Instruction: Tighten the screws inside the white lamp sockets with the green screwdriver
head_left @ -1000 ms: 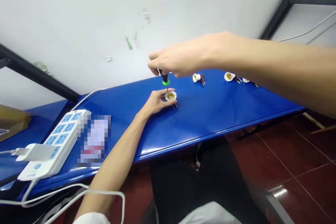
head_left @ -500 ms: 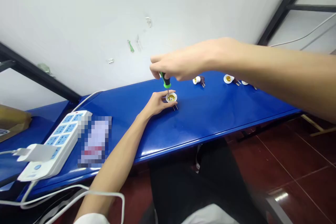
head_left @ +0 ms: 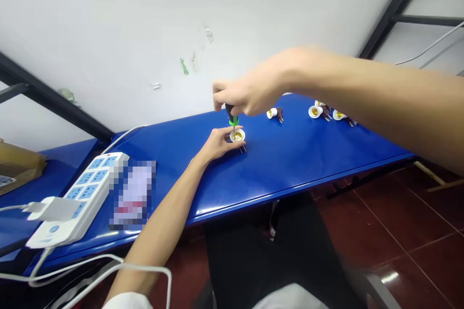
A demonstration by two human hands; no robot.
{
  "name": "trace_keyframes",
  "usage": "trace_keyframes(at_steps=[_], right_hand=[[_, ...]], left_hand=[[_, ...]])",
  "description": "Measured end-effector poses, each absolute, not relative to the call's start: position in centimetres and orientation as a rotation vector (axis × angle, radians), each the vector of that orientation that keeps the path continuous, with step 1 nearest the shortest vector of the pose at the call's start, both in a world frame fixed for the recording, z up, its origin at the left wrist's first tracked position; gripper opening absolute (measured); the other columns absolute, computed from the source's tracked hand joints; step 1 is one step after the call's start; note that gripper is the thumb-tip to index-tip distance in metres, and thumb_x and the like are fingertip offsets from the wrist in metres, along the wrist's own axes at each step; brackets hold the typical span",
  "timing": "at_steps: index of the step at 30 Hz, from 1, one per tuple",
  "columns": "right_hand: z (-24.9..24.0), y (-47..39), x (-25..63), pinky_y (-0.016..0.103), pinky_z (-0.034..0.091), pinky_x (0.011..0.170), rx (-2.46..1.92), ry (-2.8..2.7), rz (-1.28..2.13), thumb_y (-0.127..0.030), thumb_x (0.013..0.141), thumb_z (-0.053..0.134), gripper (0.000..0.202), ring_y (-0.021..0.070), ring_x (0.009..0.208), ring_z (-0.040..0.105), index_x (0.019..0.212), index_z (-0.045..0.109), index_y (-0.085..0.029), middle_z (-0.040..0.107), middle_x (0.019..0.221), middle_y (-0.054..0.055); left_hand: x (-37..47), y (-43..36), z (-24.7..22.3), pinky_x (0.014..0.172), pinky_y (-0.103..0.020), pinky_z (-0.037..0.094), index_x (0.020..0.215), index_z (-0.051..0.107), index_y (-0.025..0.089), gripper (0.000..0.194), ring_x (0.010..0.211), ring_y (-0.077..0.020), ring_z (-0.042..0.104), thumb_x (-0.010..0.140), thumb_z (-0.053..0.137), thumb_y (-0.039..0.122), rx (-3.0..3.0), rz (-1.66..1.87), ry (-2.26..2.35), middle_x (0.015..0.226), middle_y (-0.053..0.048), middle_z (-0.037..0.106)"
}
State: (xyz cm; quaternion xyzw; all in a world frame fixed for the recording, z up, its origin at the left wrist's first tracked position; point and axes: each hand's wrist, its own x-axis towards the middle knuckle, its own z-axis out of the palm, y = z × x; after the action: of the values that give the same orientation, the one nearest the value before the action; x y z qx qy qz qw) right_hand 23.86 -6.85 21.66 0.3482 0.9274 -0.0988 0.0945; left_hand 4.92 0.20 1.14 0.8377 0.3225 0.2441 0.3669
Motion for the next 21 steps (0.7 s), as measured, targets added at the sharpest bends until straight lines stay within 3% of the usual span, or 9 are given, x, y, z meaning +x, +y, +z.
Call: trace_keyframes(at_steps=[2,7,12,18,21], right_hand=[[21.7,-7.0,24.5,0.029,0.041,0.069,1.112,2.765,-0.147,-0.013,0.093,0.059,0.039,0.0177,0.089,0.064,0.13,0.067,-0.021,0.065,0.13,0.008],[20.7,-7.8,24.4,0.029,0.039,0.068,1.266,2.905,0.024,-0.021,0.103,0.053,0.019,0.0171,0.087,0.063,0.112,0.07,-0.017,0.069,0.121,0.01],[20.2,-8.6,23.1,0.034,0.041,0.071,1.452,2.76,0.249,-0.043,0.111,0.043,0.039,0.0238,0.086,0.066,0.111,0.067,-0.012,0.07,0.102,0.014],[20.8,-9.6,23.4,0.031,0.038,0.067,1.354,2.965,0.053,-0.025,0.106,0.047,0.022,0.0176,0.085,0.064,0.118,0.065,-0.02,0.068,0.122,0.009],[21.2,-9.9,24.2,0.03,0.037,0.065,1.273,2.983,0.025,-0.027,0.105,0.049,0.022,0.0149,0.08,0.061,0.112,0.069,-0.022,0.069,0.122,0.006]], left_hand=[[5.0,0.2,1.1,0.104,-0.045,0.062,0.134,0.075,0.014,0.075,0.104,-0.0278,0.077,0.074,0.085,0.058,2.165,0.64,0.828,0.109,-0.007,0.082],[5.0,0.2,1.0,0.103,-0.044,0.063,0.135,0.075,0.014,0.075,0.104,-0.0274,0.077,0.075,0.084,0.058,2.149,0.668,0.823,0.112,-0.007,0.082],[5.1,0.0,1.1,0.104,-0.043,0.062,0.135,0.076,0.015,0.072,0.105,-0.0279,0.078,0.076,0.083,0.056,2.19,0.714,0.822,0.11,-0.006,0.083],[5.2,-0.2,1.5,0.105,-0.039,0.061,0.133,0.077,0.015,0.065,0.108,-0.0271,0.078,0.078,0.082,0.051,2.247,0.857,0.842,0.115,-0.006,0.084],[5.2,-0.1,1.7,0.106,-0.04,0.06,0.129,0.079,0.015,0.062,0.109,-0.0279,0.078,0.078,0.084,0.049,2.258,0.954,0.835,0.118,-0.008,0.083]])
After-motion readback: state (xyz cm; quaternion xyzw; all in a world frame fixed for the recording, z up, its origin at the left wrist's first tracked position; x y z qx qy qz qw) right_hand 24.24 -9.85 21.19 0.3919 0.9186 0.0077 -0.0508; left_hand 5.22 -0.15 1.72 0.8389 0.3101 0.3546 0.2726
